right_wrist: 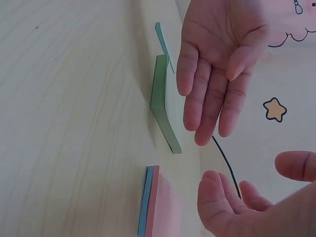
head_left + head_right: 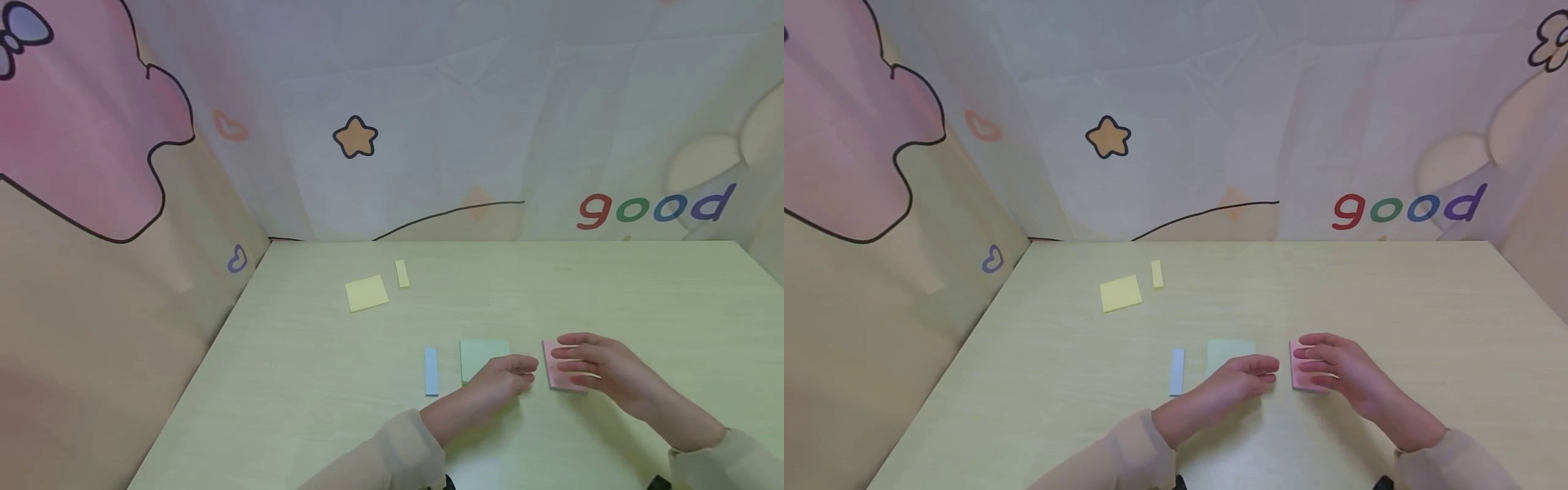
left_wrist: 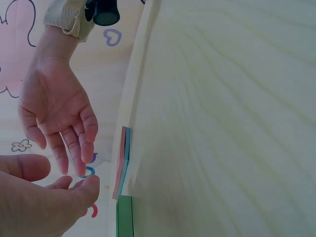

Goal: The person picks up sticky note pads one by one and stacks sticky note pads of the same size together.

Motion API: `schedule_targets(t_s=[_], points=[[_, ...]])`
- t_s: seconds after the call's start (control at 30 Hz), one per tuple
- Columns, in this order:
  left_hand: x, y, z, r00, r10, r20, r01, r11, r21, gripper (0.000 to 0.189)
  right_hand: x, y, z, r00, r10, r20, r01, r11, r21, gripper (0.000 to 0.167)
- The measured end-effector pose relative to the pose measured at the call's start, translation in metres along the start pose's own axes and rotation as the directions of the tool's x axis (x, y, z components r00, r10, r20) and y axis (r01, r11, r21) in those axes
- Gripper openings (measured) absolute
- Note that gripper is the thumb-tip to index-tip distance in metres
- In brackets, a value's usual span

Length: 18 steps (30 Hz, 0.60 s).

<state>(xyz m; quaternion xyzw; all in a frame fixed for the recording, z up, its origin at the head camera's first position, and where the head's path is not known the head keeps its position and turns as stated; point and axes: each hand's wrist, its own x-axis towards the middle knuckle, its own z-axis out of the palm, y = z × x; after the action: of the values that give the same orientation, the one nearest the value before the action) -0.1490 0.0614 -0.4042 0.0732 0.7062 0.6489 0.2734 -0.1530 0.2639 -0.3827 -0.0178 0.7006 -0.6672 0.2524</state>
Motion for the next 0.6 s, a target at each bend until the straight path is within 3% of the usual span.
schedule_targets(t_s=[0.37, 0.6], points=[[-0.007, 0.004, -0.009, 1.000, 0.019, 0.000, -0.019, 1.000, 0.023, 0.033, 0.004, -0.006, 0.009, 0.996, -0.035, 0.076, 0.035, 0.999, 0.007, 0.019], [-0.008, 0.004, -0.018, 0.999, 0.036, 0.021, -0.037, 0.999, 0.011, 0.032, 0.009, -0.010, 0.014, 0.998, -0.034, 0.055, 0.040, 0.993, -0.116, 0.024]])
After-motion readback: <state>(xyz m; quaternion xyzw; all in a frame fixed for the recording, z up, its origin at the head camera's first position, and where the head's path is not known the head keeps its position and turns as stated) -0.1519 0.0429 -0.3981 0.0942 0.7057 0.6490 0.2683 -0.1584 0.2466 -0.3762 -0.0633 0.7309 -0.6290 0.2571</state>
